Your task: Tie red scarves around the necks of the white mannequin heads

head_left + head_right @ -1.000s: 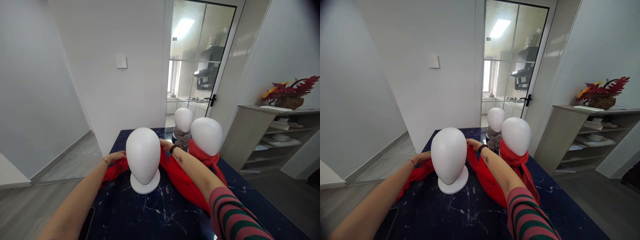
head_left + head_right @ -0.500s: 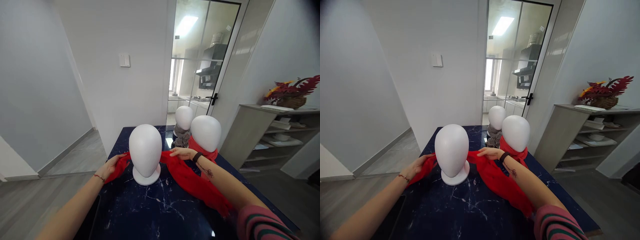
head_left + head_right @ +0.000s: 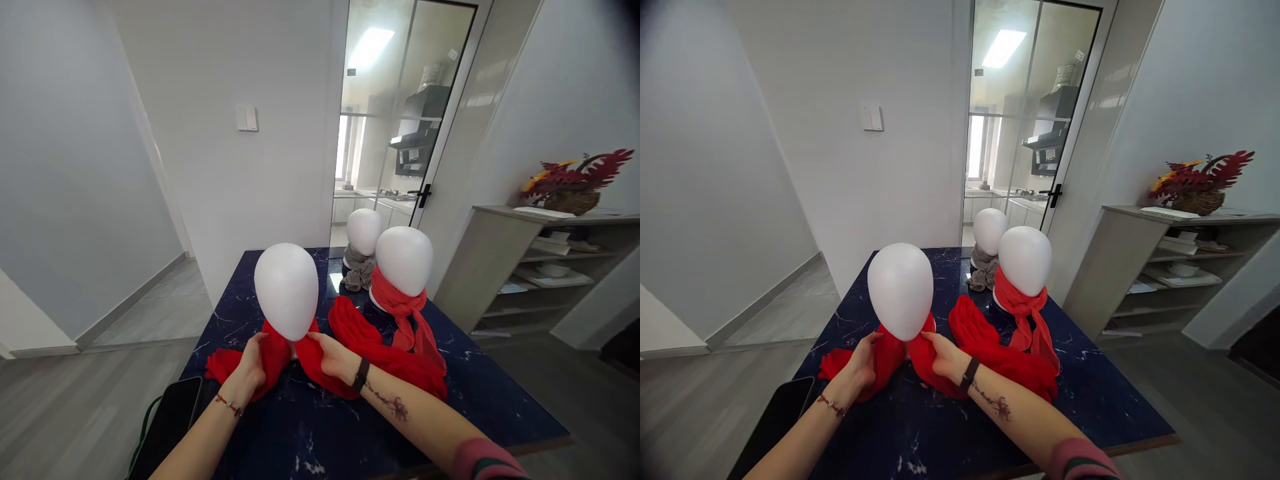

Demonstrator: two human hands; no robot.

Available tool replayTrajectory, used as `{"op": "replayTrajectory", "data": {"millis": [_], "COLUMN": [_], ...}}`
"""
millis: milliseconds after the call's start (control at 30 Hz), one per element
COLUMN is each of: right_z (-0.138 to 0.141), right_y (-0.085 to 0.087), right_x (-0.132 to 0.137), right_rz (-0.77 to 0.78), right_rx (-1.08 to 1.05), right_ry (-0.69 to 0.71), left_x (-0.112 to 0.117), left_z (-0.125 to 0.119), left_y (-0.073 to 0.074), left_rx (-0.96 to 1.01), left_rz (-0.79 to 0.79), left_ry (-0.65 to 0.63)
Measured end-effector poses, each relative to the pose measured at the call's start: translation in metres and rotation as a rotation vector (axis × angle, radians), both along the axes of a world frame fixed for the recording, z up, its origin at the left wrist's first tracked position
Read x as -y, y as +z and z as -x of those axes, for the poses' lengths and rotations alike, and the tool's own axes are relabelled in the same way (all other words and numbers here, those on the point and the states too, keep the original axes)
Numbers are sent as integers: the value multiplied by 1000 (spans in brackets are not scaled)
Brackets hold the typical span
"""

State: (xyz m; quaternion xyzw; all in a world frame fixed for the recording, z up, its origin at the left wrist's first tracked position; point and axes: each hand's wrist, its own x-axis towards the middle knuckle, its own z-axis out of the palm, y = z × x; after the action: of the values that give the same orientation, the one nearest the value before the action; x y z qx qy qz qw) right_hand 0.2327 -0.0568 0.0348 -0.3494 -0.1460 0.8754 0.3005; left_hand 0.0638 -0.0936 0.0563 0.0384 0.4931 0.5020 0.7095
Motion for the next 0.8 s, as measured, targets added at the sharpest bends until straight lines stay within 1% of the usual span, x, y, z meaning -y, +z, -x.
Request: {"op": "replayTrajectory", "data": {"millis": [67,133,233,300,367,433,500,567,600,633,700,767,800], "right_z": [8,12,14,12,8,3,-5,-17,-24,-33,-52,-72,-79], "right_y": [-3,-4,-3,-2,1,3,6,11,14,19,28,37,40], "right_x": [2,5,10,13,15,20,28,41,50,59,80,102,112], "right_rz": [16,28,25,24,11,-47,-156,-292,-379,-482,-753,-1037,-1154], "right_rx": [8,12,3,20,28,23,52,154,215,277,452,706,829], "right_ry": [-29,-72,-102,-80,-37,24,69,86,116,183,376,559,618], "left_x": [2,4,6,7,6,5,5,5,5,5,6,7,7], "left_z": [-4,-8,-14,-18,-21,-23,-23,-24,-24,-25,-27,-29,-30], "left_y": [2,2,-5,-12,-19,-25,-28,-30,-30,-30,-28,-26,-25], "left_rx": [57,120,195,214,210,196,177,169,167,165,164,162,161], "left_rz": [-27,-85,-139,-142,-136,-126,-112,-96,-90,-86,-85,-83,-84], "left_ry": [-24,-34,-56,-63,-36,-5,17,24,30,39,63,83,89]}}
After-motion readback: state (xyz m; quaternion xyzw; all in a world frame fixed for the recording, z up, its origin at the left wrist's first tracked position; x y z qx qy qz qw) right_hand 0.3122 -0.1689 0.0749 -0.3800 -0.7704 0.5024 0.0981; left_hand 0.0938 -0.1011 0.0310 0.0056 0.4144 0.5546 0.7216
